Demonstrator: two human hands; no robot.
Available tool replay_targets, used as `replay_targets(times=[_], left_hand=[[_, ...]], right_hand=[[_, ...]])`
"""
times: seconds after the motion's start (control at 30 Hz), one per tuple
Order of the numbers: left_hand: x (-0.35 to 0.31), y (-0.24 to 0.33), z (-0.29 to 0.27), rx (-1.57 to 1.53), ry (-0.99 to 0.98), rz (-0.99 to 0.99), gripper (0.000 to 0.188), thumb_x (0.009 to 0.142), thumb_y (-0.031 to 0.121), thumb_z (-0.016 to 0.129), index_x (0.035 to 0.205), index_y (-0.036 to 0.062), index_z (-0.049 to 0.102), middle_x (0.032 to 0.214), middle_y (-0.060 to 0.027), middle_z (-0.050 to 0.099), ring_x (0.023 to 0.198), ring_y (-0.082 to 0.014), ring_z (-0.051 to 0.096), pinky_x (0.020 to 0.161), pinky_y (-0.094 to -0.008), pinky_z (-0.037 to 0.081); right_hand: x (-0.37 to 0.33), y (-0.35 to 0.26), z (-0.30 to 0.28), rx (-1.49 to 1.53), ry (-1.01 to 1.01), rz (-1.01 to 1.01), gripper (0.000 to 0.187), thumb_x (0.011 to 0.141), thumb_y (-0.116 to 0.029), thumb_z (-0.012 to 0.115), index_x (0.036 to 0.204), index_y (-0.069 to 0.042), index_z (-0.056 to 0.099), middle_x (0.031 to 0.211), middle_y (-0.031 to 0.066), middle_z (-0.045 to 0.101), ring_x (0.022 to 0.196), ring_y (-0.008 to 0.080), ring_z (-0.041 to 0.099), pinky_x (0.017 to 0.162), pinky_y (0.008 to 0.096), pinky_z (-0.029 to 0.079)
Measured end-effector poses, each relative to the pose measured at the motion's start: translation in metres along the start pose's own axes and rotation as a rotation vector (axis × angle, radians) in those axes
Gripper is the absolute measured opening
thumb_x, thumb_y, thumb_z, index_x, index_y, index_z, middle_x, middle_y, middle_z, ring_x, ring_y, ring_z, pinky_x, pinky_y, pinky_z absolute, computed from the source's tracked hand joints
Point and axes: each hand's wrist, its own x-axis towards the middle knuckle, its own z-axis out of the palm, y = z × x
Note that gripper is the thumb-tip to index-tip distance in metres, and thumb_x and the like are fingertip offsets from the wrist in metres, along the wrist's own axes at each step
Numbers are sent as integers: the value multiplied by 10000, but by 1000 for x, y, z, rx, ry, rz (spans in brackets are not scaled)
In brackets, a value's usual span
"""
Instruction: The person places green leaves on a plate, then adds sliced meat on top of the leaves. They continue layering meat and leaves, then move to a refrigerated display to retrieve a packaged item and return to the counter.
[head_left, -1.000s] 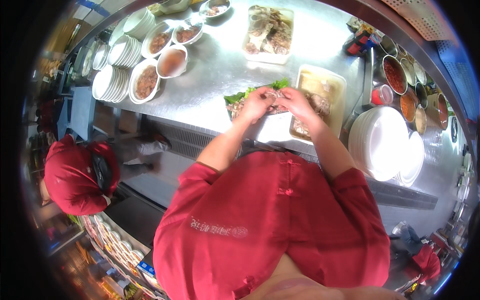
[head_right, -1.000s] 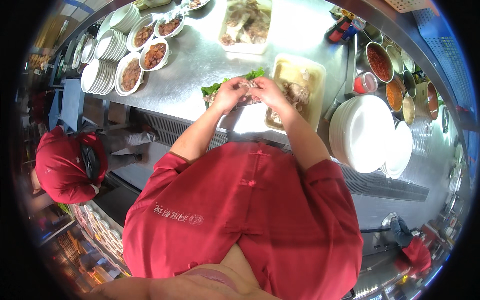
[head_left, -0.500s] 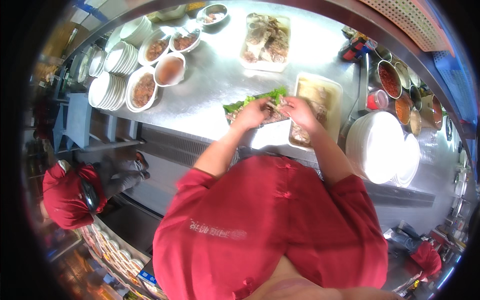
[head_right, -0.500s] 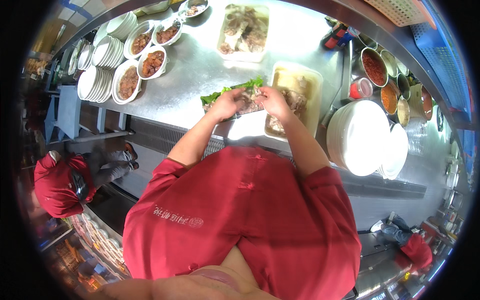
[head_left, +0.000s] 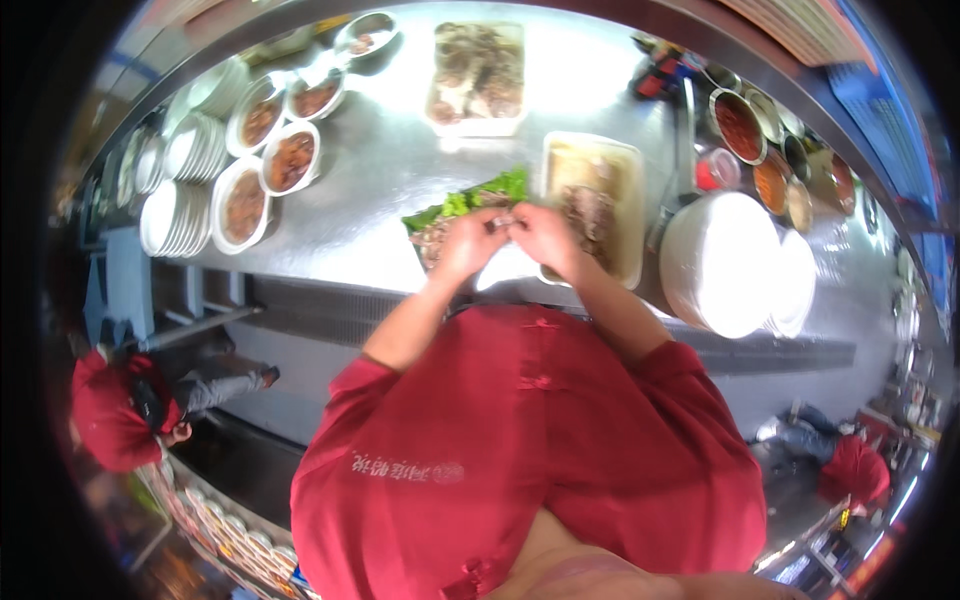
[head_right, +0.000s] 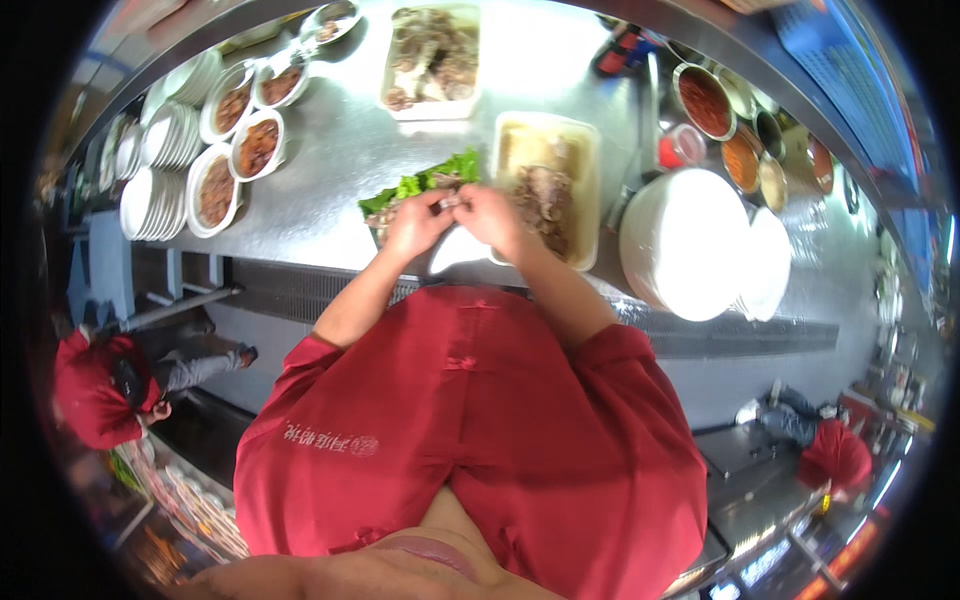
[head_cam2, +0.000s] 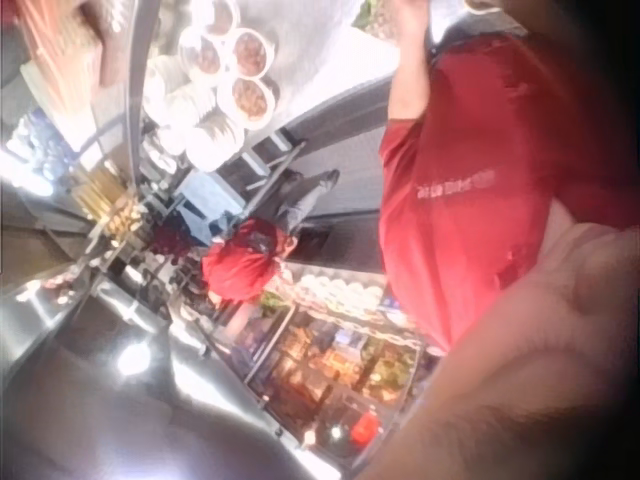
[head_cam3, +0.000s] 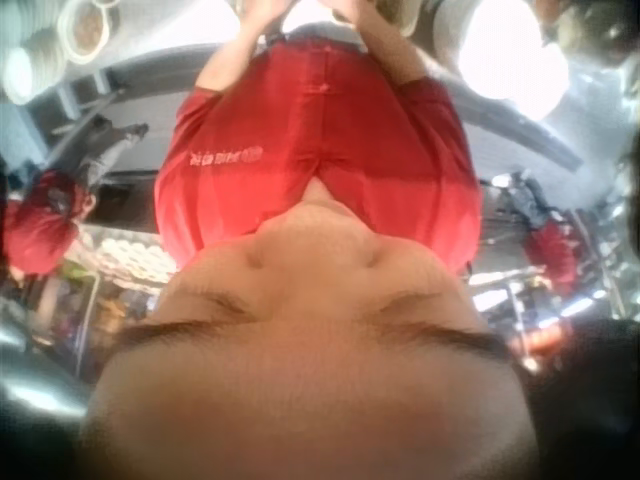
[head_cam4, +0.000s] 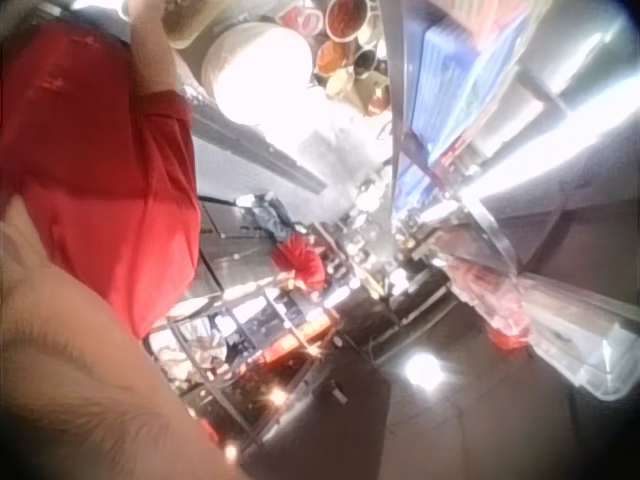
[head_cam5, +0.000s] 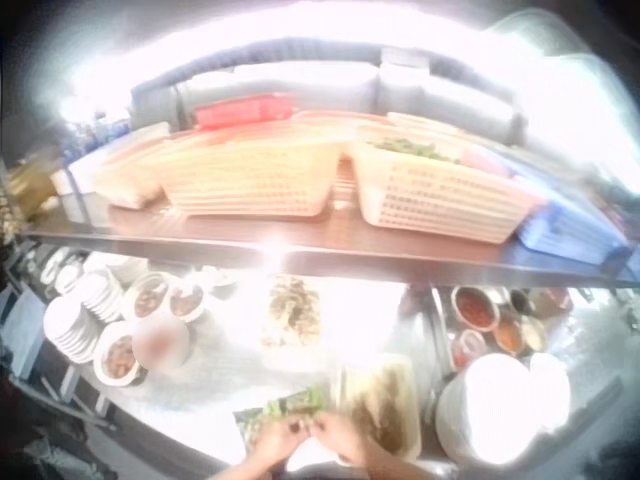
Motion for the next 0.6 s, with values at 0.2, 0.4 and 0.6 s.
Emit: replay_targets(times=[0.2,0.4,0.6], left_hand=[[0,-10,-2,222,95,328,188,796,64,703,970,2,740,873,-196,693,750,-374,677,694,-423,546],[31,-4,-14,160,76,27,350,831,107,708,1162,-2,682,942,-225,718,847,-376,702,766,-420,555],[23,-24,-8,177,6,-14,380,887,104,684,1242,-24,641,1040,-192,739,911,-309,721,838,-345,551]], right_hand=[[-18,4,-7,-147,8,56,222,864,-278,655,948,-80,706,876,193,706,854,394,687,801,490,550],[5,22,-23,11,14,26,273,893,-164,670,1117,-10,668,1020,202,708,917,374,687,815,430,543],[9,85,-77,51,114,118,265,901,-162,650,1134,-40,680,1015,186,712,926,347,690,820,409,550]])
